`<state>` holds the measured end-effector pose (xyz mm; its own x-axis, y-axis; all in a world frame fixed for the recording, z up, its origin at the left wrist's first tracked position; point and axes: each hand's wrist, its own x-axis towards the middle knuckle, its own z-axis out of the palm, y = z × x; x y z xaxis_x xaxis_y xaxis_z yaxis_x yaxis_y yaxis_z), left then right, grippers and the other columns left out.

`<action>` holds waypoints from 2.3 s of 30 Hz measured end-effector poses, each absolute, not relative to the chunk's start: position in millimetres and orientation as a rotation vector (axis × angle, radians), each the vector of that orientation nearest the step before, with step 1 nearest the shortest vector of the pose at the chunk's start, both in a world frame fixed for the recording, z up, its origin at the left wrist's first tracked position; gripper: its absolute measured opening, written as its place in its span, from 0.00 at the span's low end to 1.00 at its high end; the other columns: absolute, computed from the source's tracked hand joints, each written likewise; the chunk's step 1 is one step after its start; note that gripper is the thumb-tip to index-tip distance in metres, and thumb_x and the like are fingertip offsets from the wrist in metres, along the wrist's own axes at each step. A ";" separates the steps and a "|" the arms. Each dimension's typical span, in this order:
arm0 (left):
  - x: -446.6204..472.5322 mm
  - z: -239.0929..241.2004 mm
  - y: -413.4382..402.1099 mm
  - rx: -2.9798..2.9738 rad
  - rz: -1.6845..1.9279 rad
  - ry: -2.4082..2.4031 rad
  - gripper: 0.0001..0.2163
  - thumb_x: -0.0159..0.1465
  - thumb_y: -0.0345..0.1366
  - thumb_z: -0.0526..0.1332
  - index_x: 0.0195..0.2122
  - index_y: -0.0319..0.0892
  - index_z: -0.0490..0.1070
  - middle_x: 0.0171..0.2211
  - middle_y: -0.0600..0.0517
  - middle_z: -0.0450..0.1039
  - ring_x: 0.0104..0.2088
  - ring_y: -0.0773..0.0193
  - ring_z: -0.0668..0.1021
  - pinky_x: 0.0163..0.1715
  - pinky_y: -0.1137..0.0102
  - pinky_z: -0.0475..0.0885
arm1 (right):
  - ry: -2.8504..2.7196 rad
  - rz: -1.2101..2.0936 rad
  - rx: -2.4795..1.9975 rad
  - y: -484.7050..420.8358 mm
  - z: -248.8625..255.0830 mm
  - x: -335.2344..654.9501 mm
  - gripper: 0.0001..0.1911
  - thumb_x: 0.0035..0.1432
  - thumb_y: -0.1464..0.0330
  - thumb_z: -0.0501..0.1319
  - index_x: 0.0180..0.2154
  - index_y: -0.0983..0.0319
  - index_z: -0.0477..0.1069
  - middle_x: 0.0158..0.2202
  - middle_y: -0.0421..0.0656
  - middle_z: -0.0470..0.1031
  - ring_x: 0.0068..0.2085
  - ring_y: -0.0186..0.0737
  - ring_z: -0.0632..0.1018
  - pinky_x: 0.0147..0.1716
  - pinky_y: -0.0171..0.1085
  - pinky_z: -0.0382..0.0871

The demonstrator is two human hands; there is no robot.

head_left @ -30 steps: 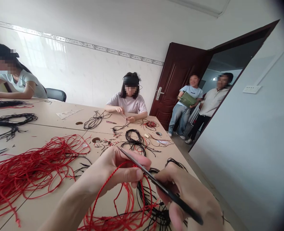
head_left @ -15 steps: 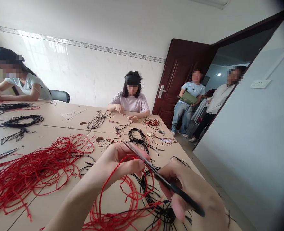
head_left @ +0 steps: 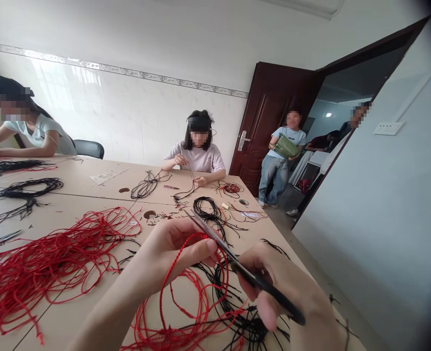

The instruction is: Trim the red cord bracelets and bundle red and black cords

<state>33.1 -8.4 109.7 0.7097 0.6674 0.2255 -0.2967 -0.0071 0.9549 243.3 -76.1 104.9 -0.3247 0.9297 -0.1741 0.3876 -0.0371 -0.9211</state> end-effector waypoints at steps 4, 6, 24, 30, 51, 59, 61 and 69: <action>34.5 106.6 -7.4 1.379 0.816 0.302 0.04 0.59 0.37 0.69 0.32 0.43 0.80 0.25 0.56 0.79 0.26 0.74 0.78 0.29 0.83 0.73 | -1.706 1.382 -1.397 -75.1 105.0 240.9 0.38 0.17 0.40 0.72 0.15 0.64 0.60 0.14 0.31 0.53 0.18 0.25 0.53 0.14 0.32 0.40; 35.4 105.1 -6.8 1.376 0.828 0.305 0.05 0.59 0.38 0.69 0.31 0.43 0.80 0.24 0.56 0.78 0.25 0.74 0.78 0.28 0.83 0.73 | -1.708 1.367 -1.397 -75.3 103.5 241.5 0.38 0.17 0.39 0.71 0.15 0.64 0.60 0.14 0.31 0.53 0.19 0.25 0.53 0.15 0.32 0.40; 32.5 106.8 -5.3 1.432 0.749 0.282 0.04 0.56 0.36 0.71 0.32 0.44 0.82 0.21 0.56 0.77 0.23 0.74 0.77 0.25 0.83 0.71 | -1.763 1.268 -1.493 -82.5 104.8 240.7 0.41 0.14 0.36 0.68 0.14 0.63 0.56 0.13 0.30 0.49 0.20 0.25 0.49 0.15 0.34 0.37; 31.5 106.7 -5.9 1.455 0.731 0.281 0.05 0.58 0.38 0.70 0.33 0.42 0.82 0.21 0.54 0.77 0.22 0.73 0.76 0.24 0.82 0.72 | -1.750 1.290 -1.592 -88.2 112.0 239.2 0.40 0.15 0.40 0.72 0.19 0.62 0.56 0.17 0.30 0.51 0.21 0.26 0.52 0.15 0.33 0.39; 28.5 115.9 -8.3 1.472 0.727 0.323 0.06 0.51 0.34 0.74 0.31 0.42 0.83 0.21 0.51 0.78 0.22 0.69 0.78 0.23 0.79 0.74 | -1.754 1.351 -1.387 -82.1 98.6 237.2 0.40 0.13 0.39 0.71 0.15 0.63 0.57 0.15 0.30 0.48 0.20 0.24 0.51 0.14 0.33 0.37; 25.6 114.1 -6.4 1.522 0.749 0.297 0.05 0.55 0.37 0.71 0.32 0.43 0.84 0.22 0.50 0.78 0.22 0.68 0.78 0.23 0.79 0.74 | -1.757 1.308 -1.428 -82.0 100.2 232.0 0.40 0.15 0.38 0.70 0.14 0.63 0.55 0.13 0.30 0.47 0.19 0.24 0.50 0.14 0.33 0.37; 25.9 114.8 -6.5 1.516 0.745 0.294 0.06 0.55 0.38 0.71 0.32 0.42 0.83 0.21 0.50 0.78 0.21 0.68 0.77 0.22 0.78 0.73 | -1.764 1.329 -1.425 -81.6 99.3 233.9 0.40 0.12 0.37 0.69 0.14 0.63 0.56 0.14 0.30 0.48 0.19 0.25 0.50 0.14 0.33 0.37; 26.5 113.0 -8.2 1.493 0.706 0.311 0.06 0.56 0.38 0.71 0.33 0.43 0.83 0.22 0.51 0.77 0.21 0.69 0.77 0.23 0.78 0.73 | -1.792 1.361 -1.482 -83.1 93.8 248.9 0.41 0.10 0.38 0.70 0.18 0.62 0.59 0.16 0.30 0.53 0.20 0.25 0.51 0.17 0.34 0.37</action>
